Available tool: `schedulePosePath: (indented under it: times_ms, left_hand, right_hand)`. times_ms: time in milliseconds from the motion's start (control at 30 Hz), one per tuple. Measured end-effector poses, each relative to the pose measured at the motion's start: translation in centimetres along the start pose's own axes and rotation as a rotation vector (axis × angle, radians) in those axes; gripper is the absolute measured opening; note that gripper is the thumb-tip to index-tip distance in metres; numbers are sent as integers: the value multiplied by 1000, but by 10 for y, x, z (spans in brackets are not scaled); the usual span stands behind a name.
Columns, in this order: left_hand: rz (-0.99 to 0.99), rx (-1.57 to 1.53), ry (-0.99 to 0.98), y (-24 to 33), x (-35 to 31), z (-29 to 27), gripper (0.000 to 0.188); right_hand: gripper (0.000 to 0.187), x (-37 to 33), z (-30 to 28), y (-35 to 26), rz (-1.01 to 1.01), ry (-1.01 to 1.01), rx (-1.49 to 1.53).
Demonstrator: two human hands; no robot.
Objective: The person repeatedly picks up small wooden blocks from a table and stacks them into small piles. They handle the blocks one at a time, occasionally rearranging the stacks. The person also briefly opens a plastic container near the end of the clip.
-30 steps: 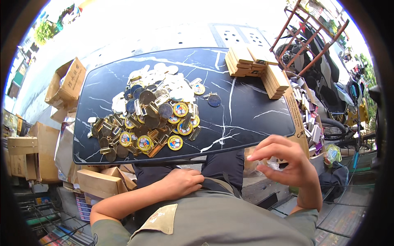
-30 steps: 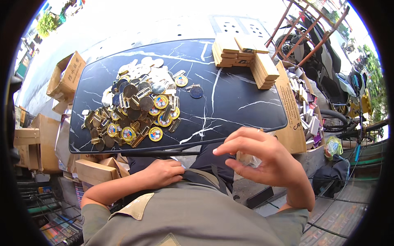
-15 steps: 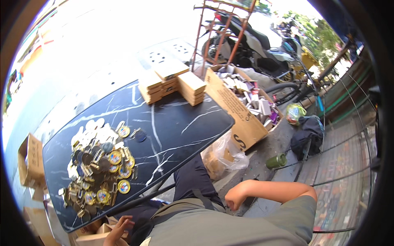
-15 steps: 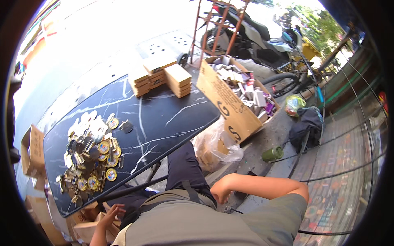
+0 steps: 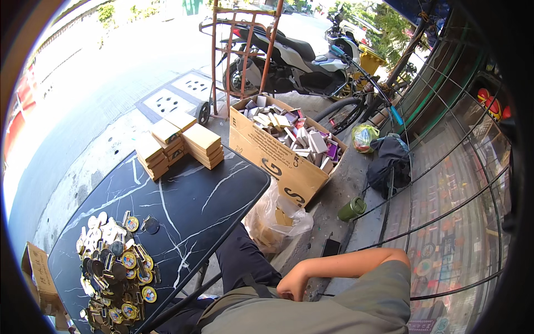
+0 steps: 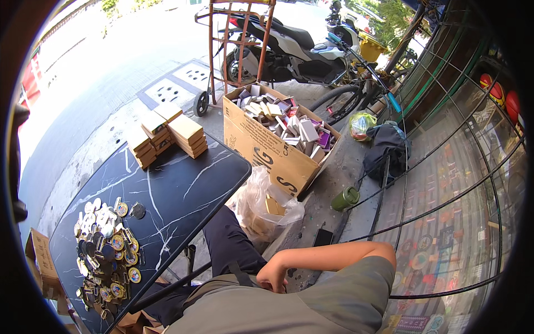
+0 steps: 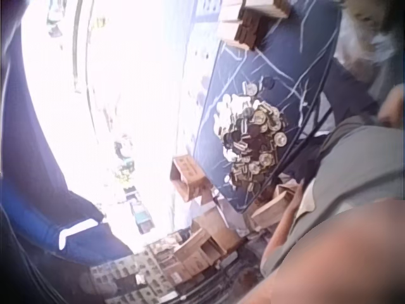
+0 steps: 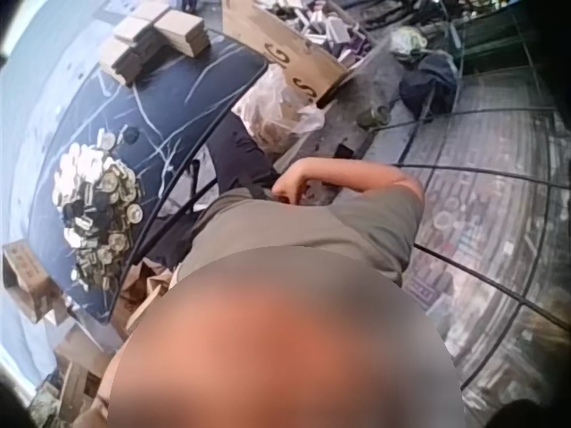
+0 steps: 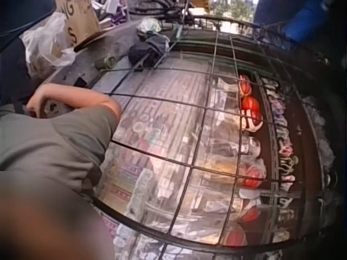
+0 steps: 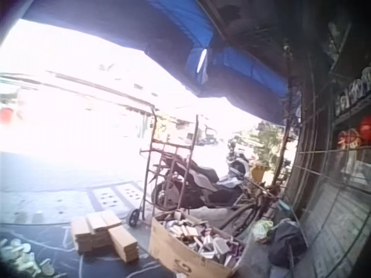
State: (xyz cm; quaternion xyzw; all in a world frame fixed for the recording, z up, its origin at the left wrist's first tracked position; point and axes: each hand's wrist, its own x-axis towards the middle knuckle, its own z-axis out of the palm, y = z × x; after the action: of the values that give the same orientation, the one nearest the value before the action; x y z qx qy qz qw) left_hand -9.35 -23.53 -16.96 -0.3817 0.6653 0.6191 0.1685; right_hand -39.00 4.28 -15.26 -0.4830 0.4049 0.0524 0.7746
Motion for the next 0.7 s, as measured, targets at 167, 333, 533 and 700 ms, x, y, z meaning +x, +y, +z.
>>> schedulePosePath:
  times_ms: [167, 333, 533, 700]
  left_hand:
    - [18, 42, -35, 14, 6, 6, 40]
    - [14, 65, -57, 22, 10, 11, 39]
    - [-8, 88, -89, 30, 15, 16, 37]
    - [-31, 92, -104, 32, 9, 20, 36]
  right_hand:
    - [34, 5, 18, 16, -103, 174, -83]
    - [40, -19, 18, 16, -175, 384, 162]
    - [29, -14, -15, -6, -319, 577, 124]
    - [23, 45, -25, -32, -648, 930, -210]
